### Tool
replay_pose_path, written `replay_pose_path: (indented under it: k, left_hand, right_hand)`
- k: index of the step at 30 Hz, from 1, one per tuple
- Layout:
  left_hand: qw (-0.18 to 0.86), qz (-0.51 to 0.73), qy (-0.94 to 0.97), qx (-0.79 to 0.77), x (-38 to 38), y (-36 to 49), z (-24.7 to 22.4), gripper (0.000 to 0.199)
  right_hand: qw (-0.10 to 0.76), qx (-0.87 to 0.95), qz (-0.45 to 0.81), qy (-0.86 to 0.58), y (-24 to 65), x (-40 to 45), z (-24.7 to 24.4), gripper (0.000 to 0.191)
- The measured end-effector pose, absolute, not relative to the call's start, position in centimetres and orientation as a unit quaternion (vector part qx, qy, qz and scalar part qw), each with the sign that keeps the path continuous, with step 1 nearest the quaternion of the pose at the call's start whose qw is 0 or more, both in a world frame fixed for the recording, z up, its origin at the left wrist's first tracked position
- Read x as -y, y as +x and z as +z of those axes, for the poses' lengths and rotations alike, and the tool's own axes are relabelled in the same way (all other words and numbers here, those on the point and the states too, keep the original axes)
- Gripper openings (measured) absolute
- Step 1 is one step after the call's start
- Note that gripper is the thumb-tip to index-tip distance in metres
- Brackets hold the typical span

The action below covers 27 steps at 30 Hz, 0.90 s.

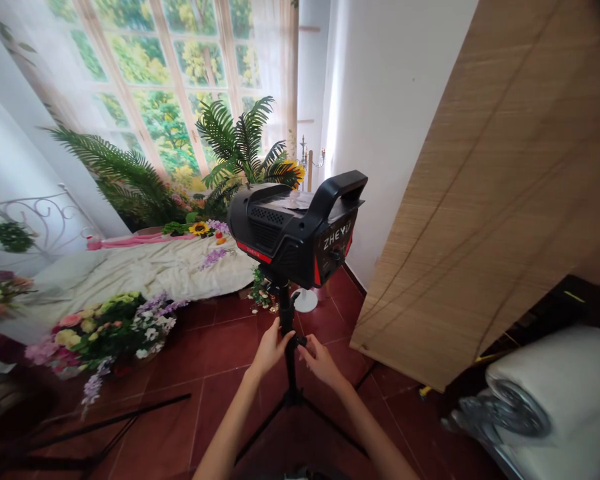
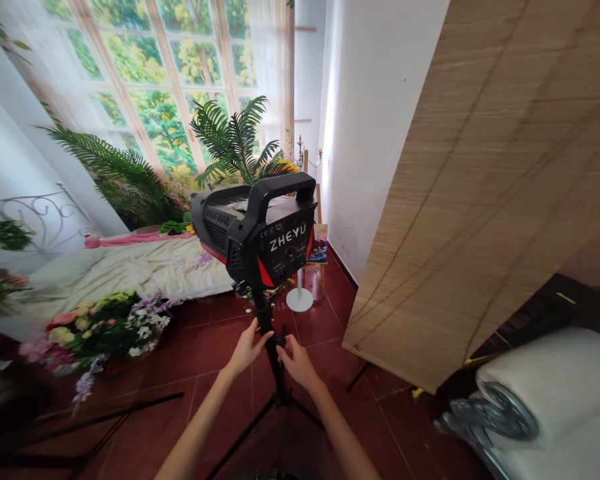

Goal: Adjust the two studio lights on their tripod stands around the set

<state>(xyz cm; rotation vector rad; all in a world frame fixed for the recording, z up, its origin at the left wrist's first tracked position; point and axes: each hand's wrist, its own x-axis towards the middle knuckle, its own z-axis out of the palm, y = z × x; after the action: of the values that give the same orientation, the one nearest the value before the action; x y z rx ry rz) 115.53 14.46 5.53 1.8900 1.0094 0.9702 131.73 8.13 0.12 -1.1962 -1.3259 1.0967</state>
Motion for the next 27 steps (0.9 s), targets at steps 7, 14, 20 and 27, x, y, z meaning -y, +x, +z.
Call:
replay_pose_path:
  k: [7, 14, 20, 27]
  left_hand:
    - [0.384, 0.402, 0.729, -0.400, -14.3, 115.5, 6.2, 0.040]
    - [0.345, 0.398, 0.726, -0.442, -14.6, 115.8, 5.8, 0.037]
    - [0.397, 0.402, 0.695, -0.444, -14.3, 116.1, 4.9, 0.039]
    - [0.278, 0.390, 0.726, -0.494, -13.7, 116.5, 5.0, 0.037]
  right_hand:
    - [0.503, 0.544, 0.449, -0.499, 131.4, -8.2, -0.5, 0.031]
    - [0.500, 0.550, 0.439, -0.506, 131.5, -8.3, -0.5, 0.030]
    - [0.489, 0.563, 0.431, -0.508, 131.6, -8.3, 0.0, 0.024]
    - [0.471, 0.592, 0.339, -0.559, 132.3, -8.1, 1.9, 0.024]
